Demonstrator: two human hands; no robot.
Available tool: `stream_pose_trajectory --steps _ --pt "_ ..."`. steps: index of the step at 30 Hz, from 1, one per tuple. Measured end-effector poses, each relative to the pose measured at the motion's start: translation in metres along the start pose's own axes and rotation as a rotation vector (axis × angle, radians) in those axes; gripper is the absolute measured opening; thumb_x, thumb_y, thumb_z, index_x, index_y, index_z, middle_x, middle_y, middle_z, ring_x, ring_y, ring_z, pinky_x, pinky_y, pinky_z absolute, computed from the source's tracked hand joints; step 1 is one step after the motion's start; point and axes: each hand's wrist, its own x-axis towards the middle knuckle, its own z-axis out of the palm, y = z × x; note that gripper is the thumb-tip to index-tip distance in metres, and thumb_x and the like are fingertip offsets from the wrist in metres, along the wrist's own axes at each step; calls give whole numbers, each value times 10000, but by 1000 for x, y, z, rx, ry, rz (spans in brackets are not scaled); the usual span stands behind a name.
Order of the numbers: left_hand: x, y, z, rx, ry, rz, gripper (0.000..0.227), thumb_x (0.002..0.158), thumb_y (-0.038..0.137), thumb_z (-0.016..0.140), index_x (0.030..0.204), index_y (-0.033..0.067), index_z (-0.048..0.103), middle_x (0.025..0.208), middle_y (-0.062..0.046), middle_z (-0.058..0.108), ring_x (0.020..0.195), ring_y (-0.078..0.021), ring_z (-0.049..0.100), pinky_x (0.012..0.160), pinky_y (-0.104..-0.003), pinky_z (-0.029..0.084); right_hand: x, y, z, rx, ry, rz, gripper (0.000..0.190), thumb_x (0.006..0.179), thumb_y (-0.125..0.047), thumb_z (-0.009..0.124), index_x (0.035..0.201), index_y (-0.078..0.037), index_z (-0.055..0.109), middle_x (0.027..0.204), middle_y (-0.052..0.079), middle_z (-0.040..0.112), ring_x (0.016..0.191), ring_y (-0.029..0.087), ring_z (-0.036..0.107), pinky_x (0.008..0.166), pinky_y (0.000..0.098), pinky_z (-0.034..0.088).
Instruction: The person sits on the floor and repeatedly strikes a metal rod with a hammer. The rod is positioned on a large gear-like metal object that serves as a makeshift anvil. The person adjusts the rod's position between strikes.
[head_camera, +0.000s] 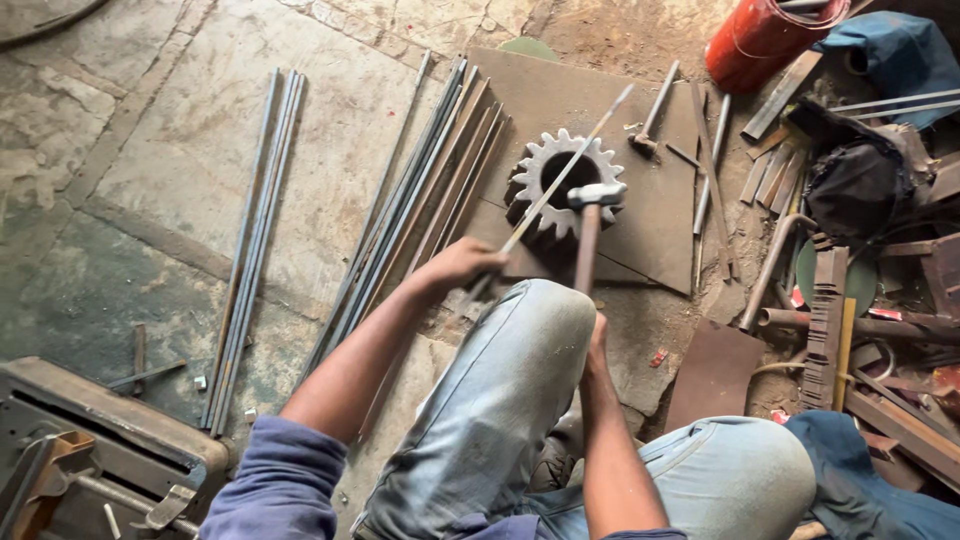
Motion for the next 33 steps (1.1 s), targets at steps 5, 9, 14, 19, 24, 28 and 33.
stream_pose_trajectory --steps 5,9,14,19,24,28,33 --pt "-22 -91 -15 443 345 -235 331 1011 417 567 1077 139 736 803 -64 759 720 -172 735 730 -392 576 -8 -64 7 -64 163 -115 499 1029 -522 602 854 -54 606 654 -24 496 513 95 445 419 291 371" --pt "-44 -143 -30 748 512 -12 359 954 482 611 1137 202 741 900 -130 765 860 -331 720 782 -494 545 -18 -121 2 14 127 -322 575 943 -662 511 833 -98 549 543 -52 457 384 70 451 303 272 391" --pt "-79 -167 -33 839 503 -162 386 978 529 555 1137 218 718 892 -156 759 846 -366 732 757 -516 552 -1 -160 10 -59 98 -636 605 1005 -677 526 943 -78 578 593 -34 475 449 70 459 372 254 367" --pt "-97 -175 -29 884 548 -101 385 978 528 562 1130 214 724 866 -183 748 828 -394 721 728 -529 545 39 -128 14 -617 222 -523 557 1044 -628 465 956 -102 629 606 -12 521 507 145 528 456 356 380" --pt "-108 -180 -24 757 512 -160 368 978 506 550 1138 223 723 754 -134 740 694 -293 711 672 -471 548 52 -91 9 -693 356 -334 546 1037 -560 513 876 -71 694 688 48 664 613 223 651 556 397 485" --pt "-114 -158 -16 350 401 -122 380 991 443 575 1039 90 706 676 -84 641 589 -192 619 558 -395 506 32 -68 -9 -627 407 -141 573 1032 -554 504 866 -37 687 716 162 690 673 299 693 658 438 514" --pt "-86 -63 7 -73 127 83 411 1057 387 538 947 10 664 676 -34 606 566 -140 554 537 -302 451 11 -50 -20 -718 398 -138 565 1020 -553 515 967 -29 721 791 183 718 740 344 697 687 480 522"
